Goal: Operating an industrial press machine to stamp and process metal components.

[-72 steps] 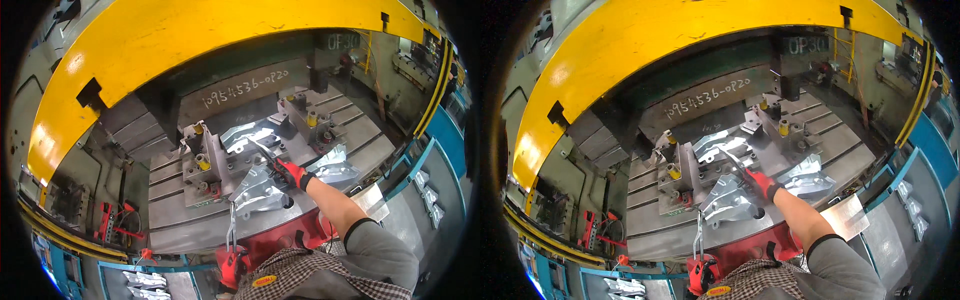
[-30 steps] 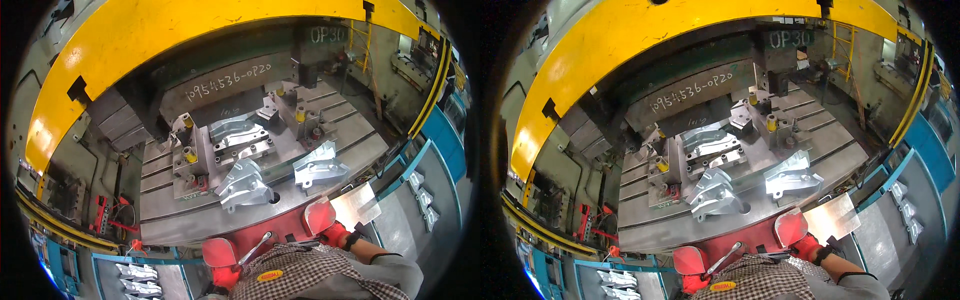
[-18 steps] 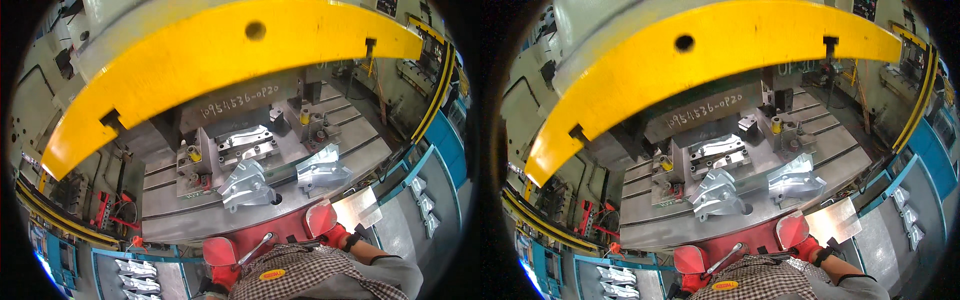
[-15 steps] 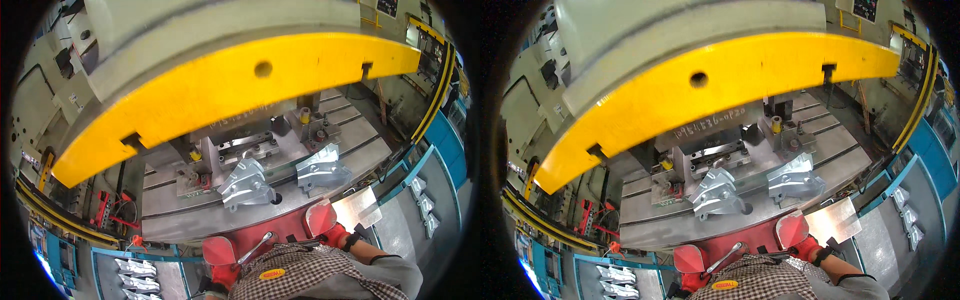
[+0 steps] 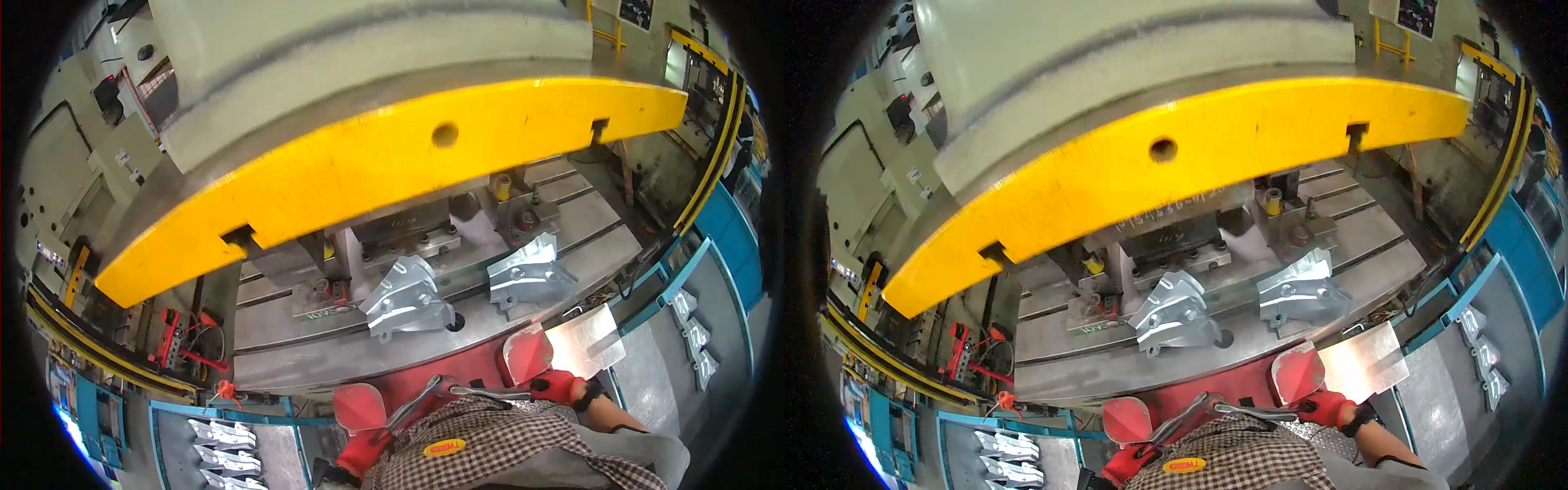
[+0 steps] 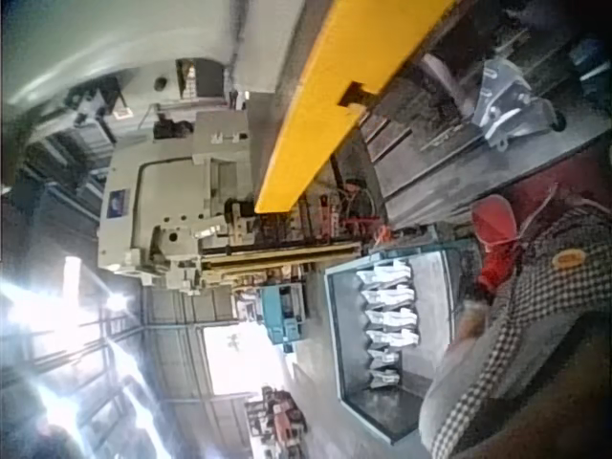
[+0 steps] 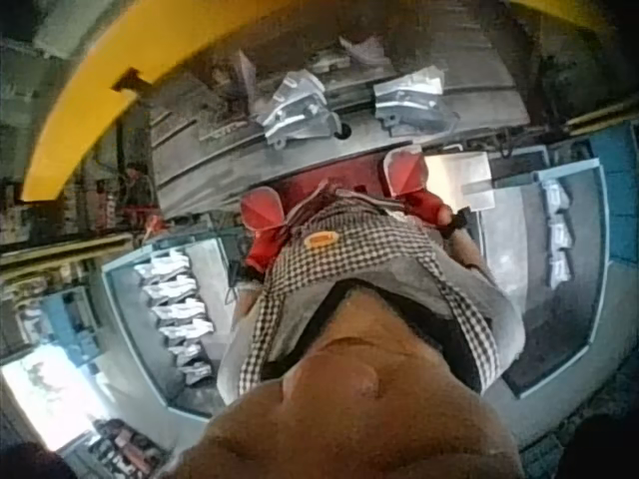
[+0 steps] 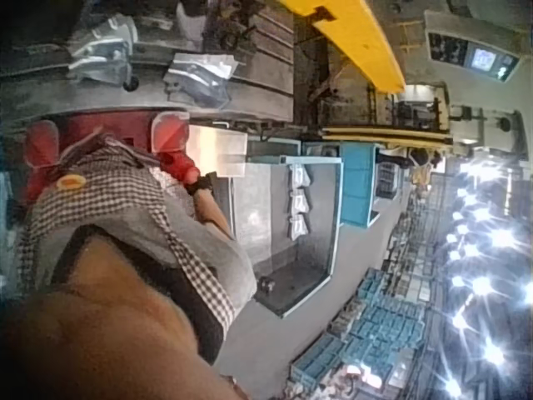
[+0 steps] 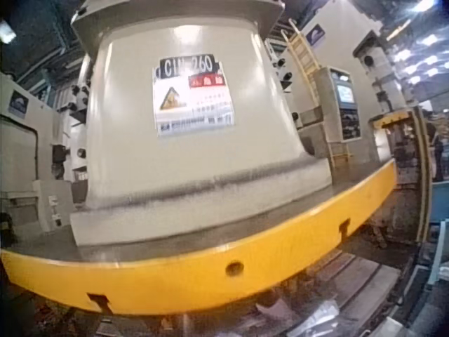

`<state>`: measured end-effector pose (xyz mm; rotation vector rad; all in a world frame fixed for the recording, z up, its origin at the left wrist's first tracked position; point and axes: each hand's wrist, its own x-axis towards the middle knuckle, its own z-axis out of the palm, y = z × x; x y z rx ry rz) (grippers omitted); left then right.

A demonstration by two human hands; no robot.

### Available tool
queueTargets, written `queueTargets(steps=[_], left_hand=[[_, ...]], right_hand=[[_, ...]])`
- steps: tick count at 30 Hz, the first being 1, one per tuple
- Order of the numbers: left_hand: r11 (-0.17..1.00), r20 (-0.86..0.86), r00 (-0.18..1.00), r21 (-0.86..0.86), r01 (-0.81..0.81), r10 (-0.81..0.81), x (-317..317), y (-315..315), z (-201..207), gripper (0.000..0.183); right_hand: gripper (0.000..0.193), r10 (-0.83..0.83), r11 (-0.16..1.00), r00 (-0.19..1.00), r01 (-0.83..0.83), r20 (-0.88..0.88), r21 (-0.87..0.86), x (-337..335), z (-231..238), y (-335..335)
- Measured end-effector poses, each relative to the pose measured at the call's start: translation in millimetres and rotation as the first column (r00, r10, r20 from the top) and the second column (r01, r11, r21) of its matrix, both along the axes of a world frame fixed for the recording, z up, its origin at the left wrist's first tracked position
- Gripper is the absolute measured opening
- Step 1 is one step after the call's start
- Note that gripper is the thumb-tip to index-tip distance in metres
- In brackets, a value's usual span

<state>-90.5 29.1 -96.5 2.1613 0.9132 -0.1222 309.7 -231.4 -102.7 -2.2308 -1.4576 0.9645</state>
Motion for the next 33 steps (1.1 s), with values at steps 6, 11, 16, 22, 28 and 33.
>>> queueTargets(steps=[6,11,16,22,28,33], left_hand=[[0.871,0.273,0.912,-0.468,-0.152,0.306,20.4,38.7,42.7,0.035],[0.855,0.295,0.84,-0.407,-0.321,0.456,112.1,139.5,61.9,0.034],[0.932,0.505,0.848,0.207,-0.299,0.159,209.4,213.7,74.9,0.034],[0.859,0.222,0.947,0.408,-0.308,0.234,260.7,239.0,78.4,0.034],[0.876,0.309,0.913,0.316,-0.365,0.269,250.6,227.4,81.3,0.035],[0.912,0.507,0.838,0.214,-0.351,0.203,199.4,187.9,68.9,0.027]], right_hand=[[0.038,-0.185,0.958,0.881,0.26,-0.435,0.119,-0.5,27.4,22.0],[0.025,-0.312,0.744,0.681,0.609,-0.662,0.276,-6.0,-26.2,50.6],[0.025,-0.475,0.726,0.678,0.662,-0.561,0.185,-0.8,-48.8,55.1],[0.027,-0.533,0.708,0.75,0.649,-0.391,0.28,-11.5,-30.3,54.9],[0.027,-0.47,0.77,0.82,0.562,-0.327,0.302,-7.9,-32.9,58.0],[0.026,-0.547,0.716,0.679,0.683,-0.49,0.147,-9.2,-31.4,56.9]])
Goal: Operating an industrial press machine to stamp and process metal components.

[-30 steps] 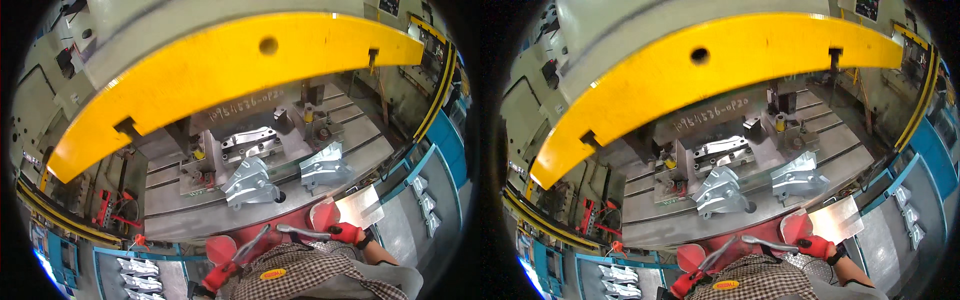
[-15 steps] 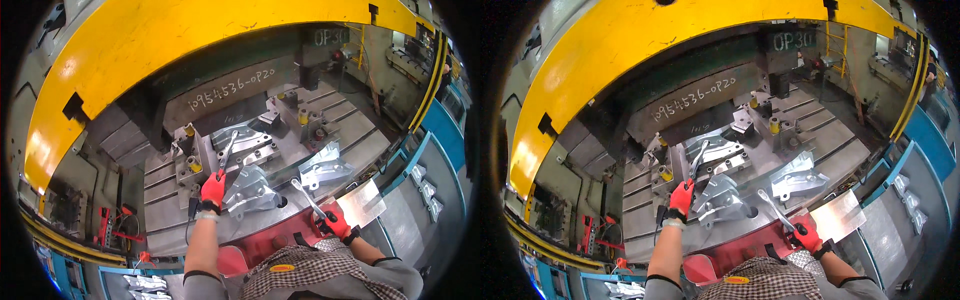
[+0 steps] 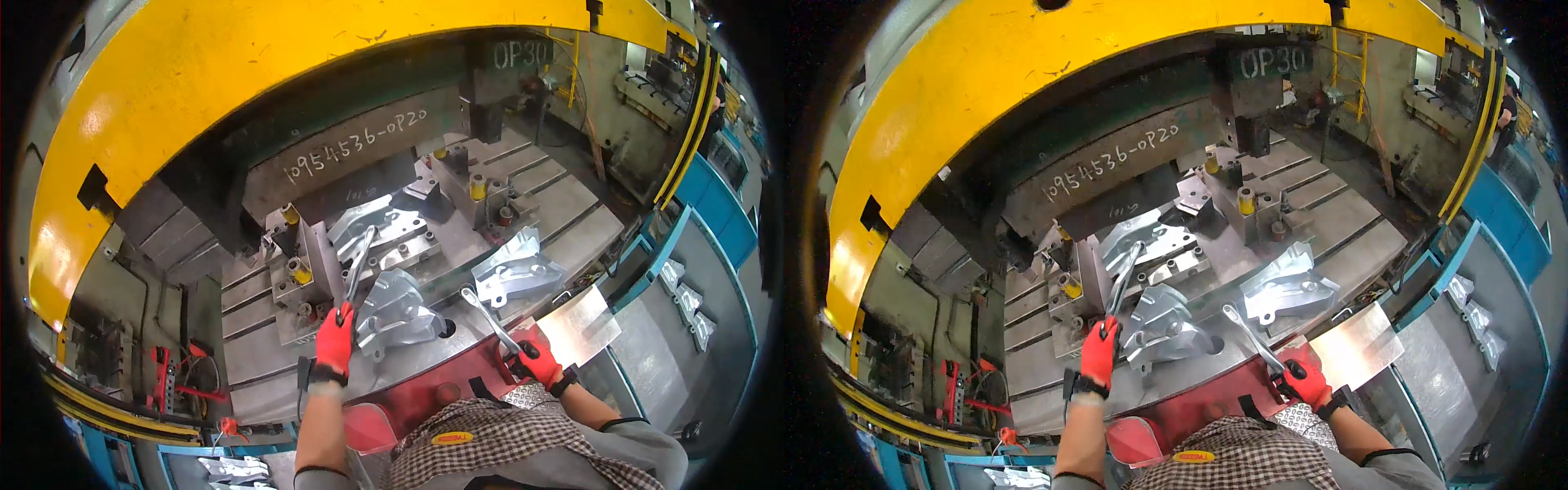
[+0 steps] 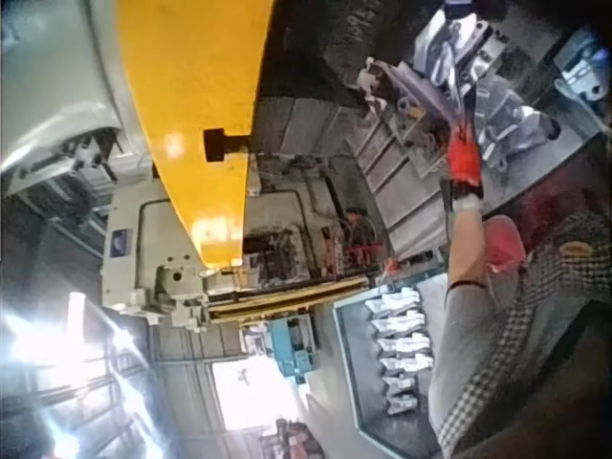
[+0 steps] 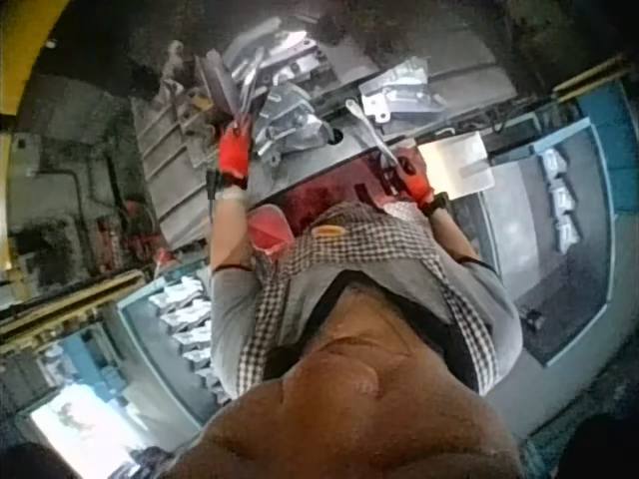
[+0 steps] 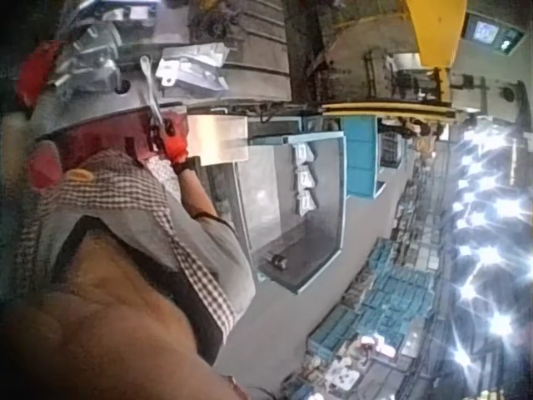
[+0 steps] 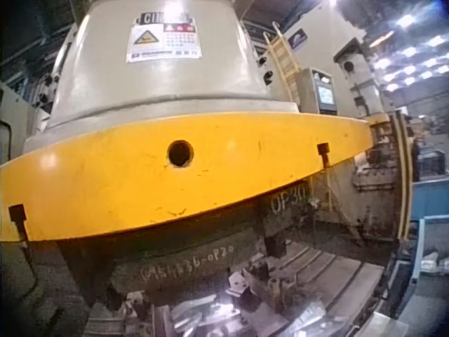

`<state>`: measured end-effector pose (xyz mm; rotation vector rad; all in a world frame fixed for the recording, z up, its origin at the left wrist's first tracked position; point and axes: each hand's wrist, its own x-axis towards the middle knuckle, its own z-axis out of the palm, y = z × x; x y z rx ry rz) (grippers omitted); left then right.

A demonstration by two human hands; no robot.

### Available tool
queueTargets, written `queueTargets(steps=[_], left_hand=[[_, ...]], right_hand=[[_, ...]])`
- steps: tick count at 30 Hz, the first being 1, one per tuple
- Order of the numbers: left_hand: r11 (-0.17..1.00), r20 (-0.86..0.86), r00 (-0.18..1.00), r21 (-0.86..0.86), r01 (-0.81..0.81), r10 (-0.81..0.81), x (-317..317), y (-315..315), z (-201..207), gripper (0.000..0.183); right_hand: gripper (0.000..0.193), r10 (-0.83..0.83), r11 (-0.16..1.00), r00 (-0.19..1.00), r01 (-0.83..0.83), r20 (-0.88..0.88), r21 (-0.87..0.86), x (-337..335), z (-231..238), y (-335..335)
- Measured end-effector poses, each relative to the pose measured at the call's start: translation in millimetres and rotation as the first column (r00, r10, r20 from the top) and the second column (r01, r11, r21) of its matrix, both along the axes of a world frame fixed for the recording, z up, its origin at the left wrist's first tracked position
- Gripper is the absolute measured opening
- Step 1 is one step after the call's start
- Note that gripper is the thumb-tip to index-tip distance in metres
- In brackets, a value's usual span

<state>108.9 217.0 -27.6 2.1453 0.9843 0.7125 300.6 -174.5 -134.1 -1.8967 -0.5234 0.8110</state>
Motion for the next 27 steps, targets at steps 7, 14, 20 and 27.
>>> queueTargets(steps=[7,14,20,27], left_hand=[[0.889,0.044,0.995,-0.455,-0.055,0.085,-122.1,-99.2,-11.4,0.02],[0.962,-0.054,0.998,-0.273,0.028,-0.044,-152.7,-116.5,-65.9,0.02],[0.511,0.345,0.933,-0.787,0.346,-0.101,-163.9,-135.5,-60.5,0.04],[0.651,0.212,0.977,-0.741,0.166,-0.008,-169.5,-142.9,-72.7,0.042]], right_hand=[[0.026,0.036,0.995,0.996,-0.043,0.082,0.085,-0.8,12.9,0.8],[0.027,0.028,0.963,0.999,-0.016,-0.04,0.27,-0.6,19.4,1.1],[0.038,-0.09,0.934,0.915,0.215,-0.394,0.285,-9.3,55.5,-28.7],[0.047,-0.218,0.965,0.918,0.254,-0.331,0.069,-4.6,75.4,-53.5]])
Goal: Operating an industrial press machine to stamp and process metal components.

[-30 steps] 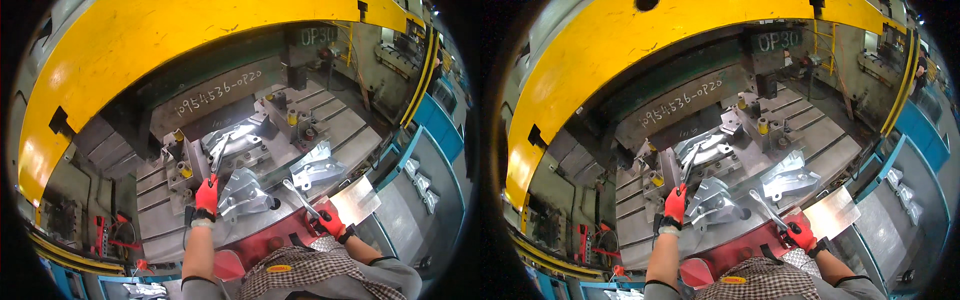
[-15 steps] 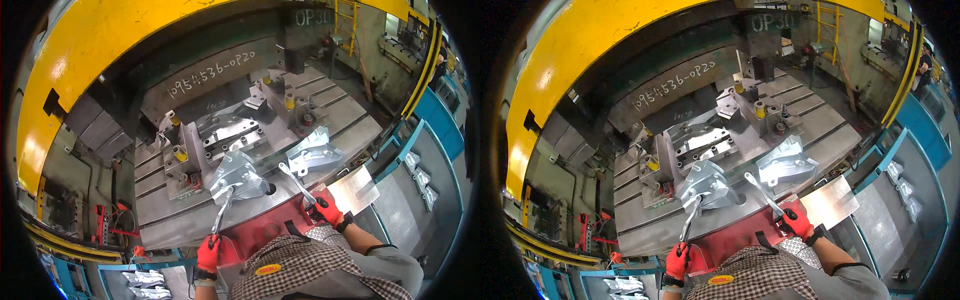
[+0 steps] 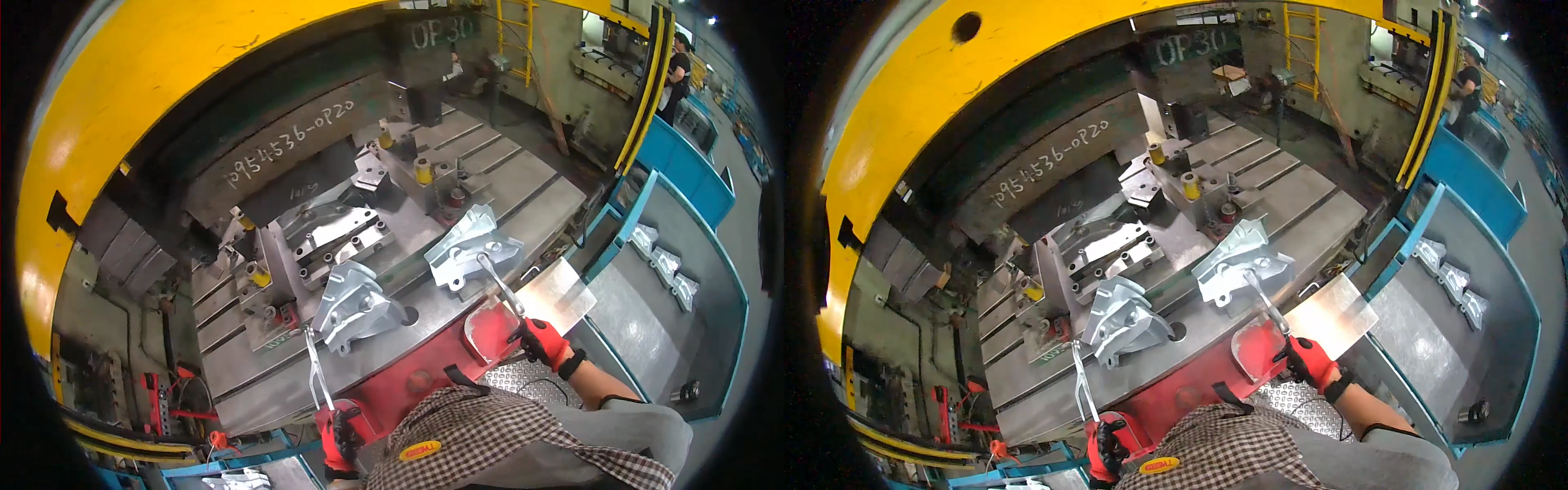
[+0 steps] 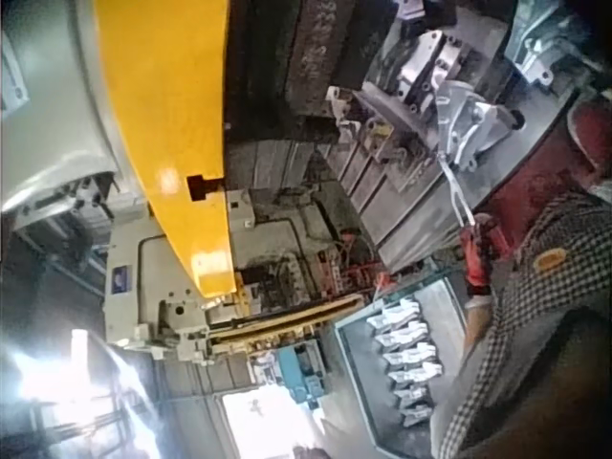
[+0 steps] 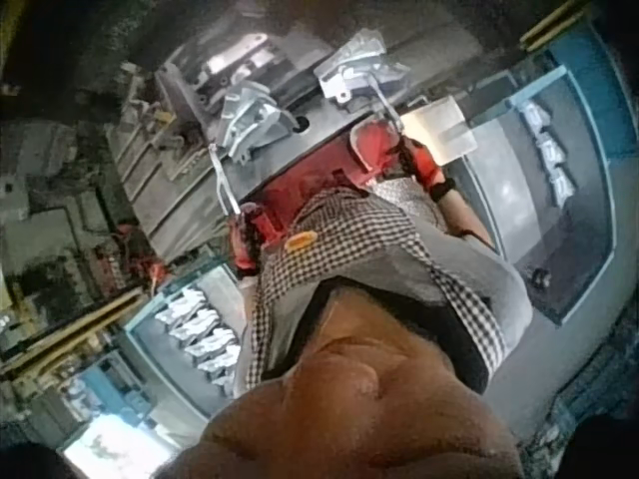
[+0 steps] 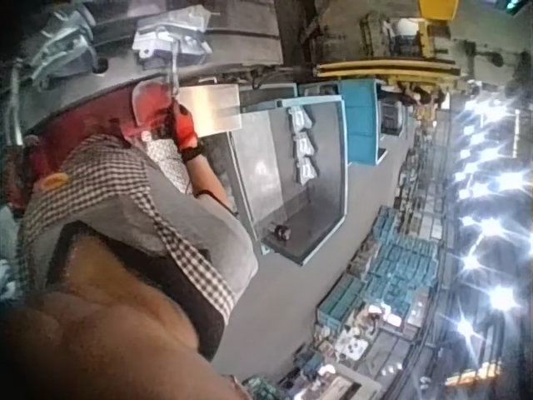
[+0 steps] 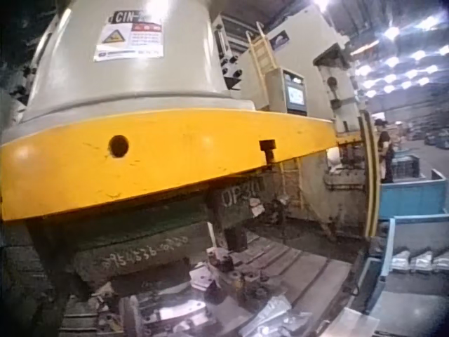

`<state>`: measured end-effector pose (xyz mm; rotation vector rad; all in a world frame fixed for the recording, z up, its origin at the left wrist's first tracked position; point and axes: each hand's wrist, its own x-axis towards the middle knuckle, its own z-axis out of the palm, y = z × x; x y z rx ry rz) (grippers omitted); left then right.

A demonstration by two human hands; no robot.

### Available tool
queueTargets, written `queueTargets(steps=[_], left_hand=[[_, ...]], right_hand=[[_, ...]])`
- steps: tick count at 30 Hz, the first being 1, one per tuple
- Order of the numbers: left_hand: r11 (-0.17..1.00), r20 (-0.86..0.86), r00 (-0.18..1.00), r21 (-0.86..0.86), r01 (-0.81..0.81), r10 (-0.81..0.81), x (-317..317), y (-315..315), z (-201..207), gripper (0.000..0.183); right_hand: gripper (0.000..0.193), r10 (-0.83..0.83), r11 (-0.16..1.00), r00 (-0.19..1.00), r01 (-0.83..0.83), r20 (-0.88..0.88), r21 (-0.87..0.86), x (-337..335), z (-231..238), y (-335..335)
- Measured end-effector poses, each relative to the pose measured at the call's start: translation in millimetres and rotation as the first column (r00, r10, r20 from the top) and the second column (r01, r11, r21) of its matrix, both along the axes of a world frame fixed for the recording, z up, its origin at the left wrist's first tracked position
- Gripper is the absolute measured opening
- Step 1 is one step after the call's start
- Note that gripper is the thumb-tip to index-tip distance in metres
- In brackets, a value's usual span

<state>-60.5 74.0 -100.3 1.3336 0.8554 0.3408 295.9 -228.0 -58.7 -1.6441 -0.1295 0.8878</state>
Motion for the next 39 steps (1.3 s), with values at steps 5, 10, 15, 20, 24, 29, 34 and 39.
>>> queueTargets(steps=[5,10,15,20,24,29,34,39], left_hand=[[0.936,-0.064,0.998,0.351,0.037,-0.015,1.3,-1.4,-23.5,0.041],[0.999,-0.002,1.0,0.014,-0.031,0.031,9.9,-6.0,-5.0,0.04],[0.984,0.07,0.991,-0.145,-0.105,0.116,15.3,-6.9,5.8,0.035],[0.999,0.067,0.997,0.016,0.028,-0.029,5.2,0.5,-17.2,0.033],[0.868,-0.071,0.992,0.481,0.122,-0.1,-1.4,4.7,-35.5,0.036],[0.995,0.015,0.999,0.095,0.041,-0.043,3.3,2.5,-23.3,0.033],[0.961,-0.029,0.996,0.259,0.091,-0.087,6.3,-2.2,1.2,0.03],[0.996,-0.165,0.982,0.008,0.09,-0.087,-24.7,-18.1,1.7,0.035]], right_hand=[[0.04,0.11,0.989,0.982,-0.124,0.156,0.086,1.1,4.8,31.9],[0.037,0.263,0.922,0.96,-0.221,-0.097,0.317,27.0,-6.0,123.4],[0.039,0.315,0.909,0.946,-0.277,-0.075,0.312,59.0,-20.2,246.5],[0.04,0.341,0.877,0.907,-0.213,-0.247,0.431,78.8,-35.1,320.6],[0.047,0.521,0.838,0.852,-0.497,-0.059,0.224,92.7,-40.3,344.0],[0.042,0.352,0.936,0.82,-0.304,0.45,-0.178,86.3,-24.8,341.9],[0.041,0.175,0.972,0.906,-0.223,0.385,0.081,59.7,-4.5,284.2],[0.03,0.484,0.839,0.861,-0.507,0.157,0.194,46.4,-22.9,139.5]])
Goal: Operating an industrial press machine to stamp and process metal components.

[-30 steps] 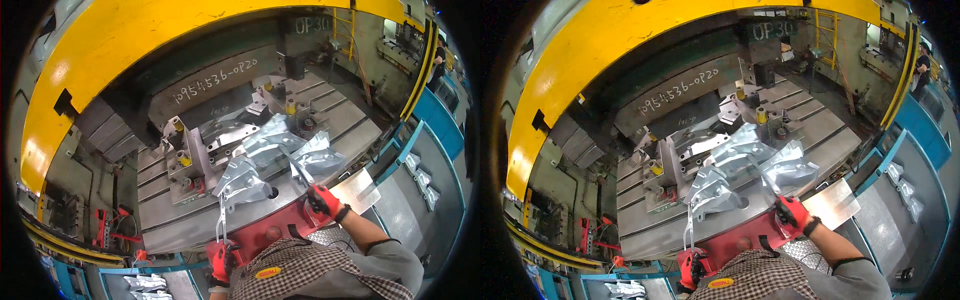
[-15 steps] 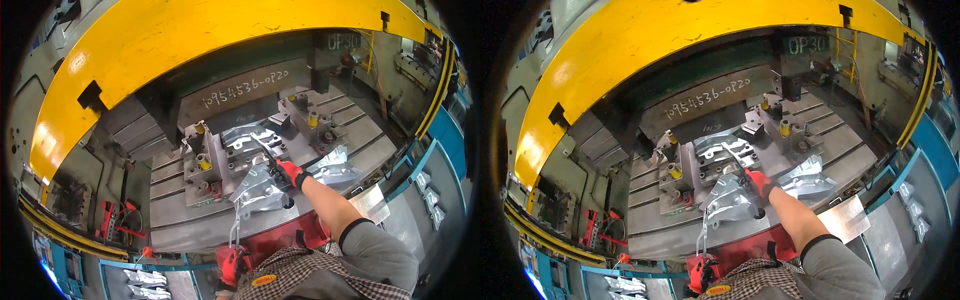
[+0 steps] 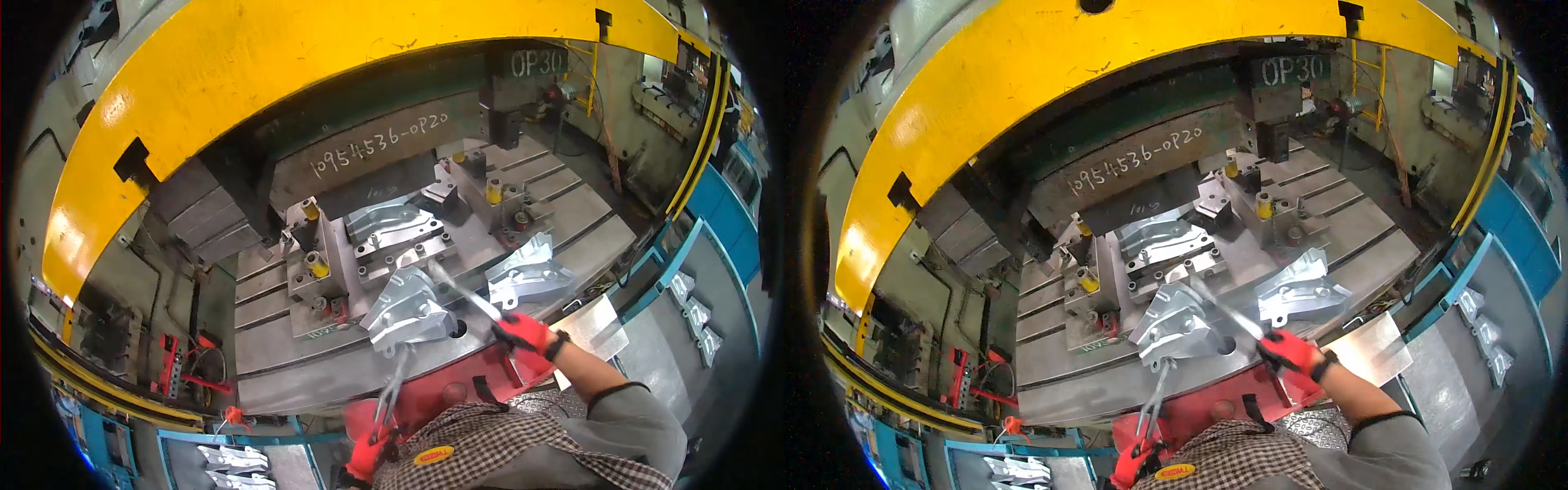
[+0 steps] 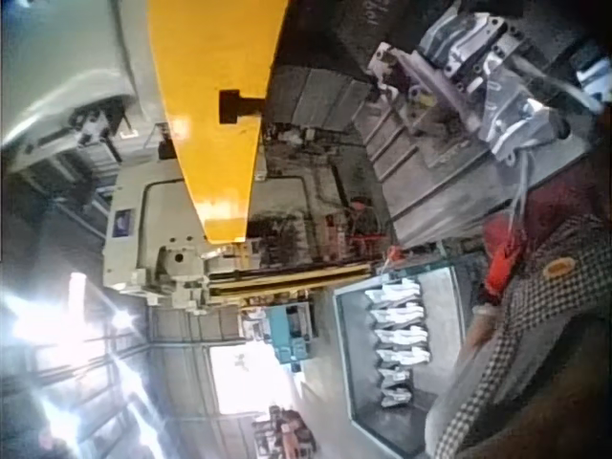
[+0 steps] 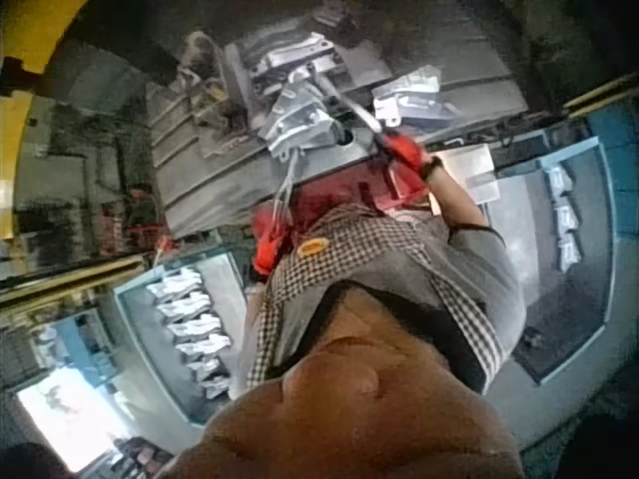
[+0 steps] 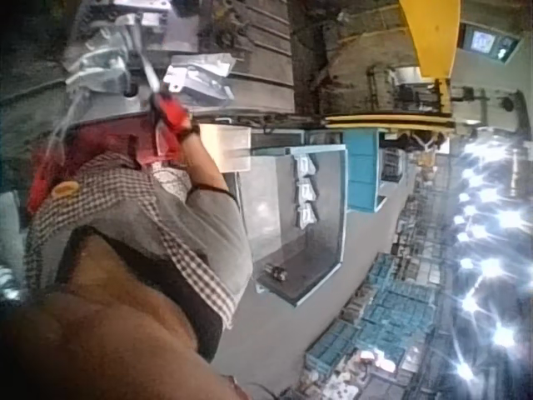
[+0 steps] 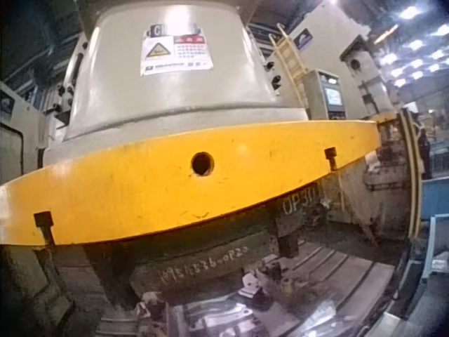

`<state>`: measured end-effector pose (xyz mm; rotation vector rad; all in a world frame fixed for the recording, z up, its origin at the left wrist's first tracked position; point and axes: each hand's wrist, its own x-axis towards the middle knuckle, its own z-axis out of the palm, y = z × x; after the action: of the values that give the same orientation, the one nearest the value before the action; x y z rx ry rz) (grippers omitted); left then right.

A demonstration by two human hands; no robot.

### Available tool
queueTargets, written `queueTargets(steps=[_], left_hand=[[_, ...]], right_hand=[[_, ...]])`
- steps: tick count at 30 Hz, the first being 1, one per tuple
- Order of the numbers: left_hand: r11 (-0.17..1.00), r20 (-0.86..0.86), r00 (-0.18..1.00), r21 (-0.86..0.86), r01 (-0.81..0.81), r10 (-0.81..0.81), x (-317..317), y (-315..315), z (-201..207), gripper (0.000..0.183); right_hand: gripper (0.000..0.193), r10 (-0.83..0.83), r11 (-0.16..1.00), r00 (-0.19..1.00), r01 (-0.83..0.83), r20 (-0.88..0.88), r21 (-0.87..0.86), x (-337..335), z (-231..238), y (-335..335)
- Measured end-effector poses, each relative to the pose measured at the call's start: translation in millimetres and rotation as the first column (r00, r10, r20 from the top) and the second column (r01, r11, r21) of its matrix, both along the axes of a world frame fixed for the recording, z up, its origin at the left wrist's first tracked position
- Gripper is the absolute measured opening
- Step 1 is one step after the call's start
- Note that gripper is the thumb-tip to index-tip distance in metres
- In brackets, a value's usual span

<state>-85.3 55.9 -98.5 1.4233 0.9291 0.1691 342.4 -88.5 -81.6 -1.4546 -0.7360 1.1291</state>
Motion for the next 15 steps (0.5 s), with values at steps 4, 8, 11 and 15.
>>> queueTargets(steps=[4,8,11,15], left_hand=[[0.863,-0.324,0.934,0.418,0.284,-0.15,-21.2,-16.6,-4.7,0.035],[0.536,-0.492,0.87,0.725,0.432,-0.034,-16.8,-32.2,-9.5,0.034],[0.462,-0.522,0.853,0.76,0.457,0.013,-8.5,-36.3,-12.8,0.034],[0.503,-0.541,0.841,0.725,0.47,-0.005,-3.1,-36.4,-17.2,0.034]], right_hand=[[0.048,0.327,0.93,0.944,-0.314,0.038,-0.193,-15.0,-18.2,-111.9],[0.044,0.331,0.922,0.793,-0.155,0.512,-0.355,-44.4,-26.4,-161.9],[0.045,0.323,0.935,0.307,0.039,0.895,-0.351,-51.9,-33.6,-159.6],[0.038,0.366,0.928,0.407,-0.091,0.837,-0.362,-48.3,-46.2,-142.4]])
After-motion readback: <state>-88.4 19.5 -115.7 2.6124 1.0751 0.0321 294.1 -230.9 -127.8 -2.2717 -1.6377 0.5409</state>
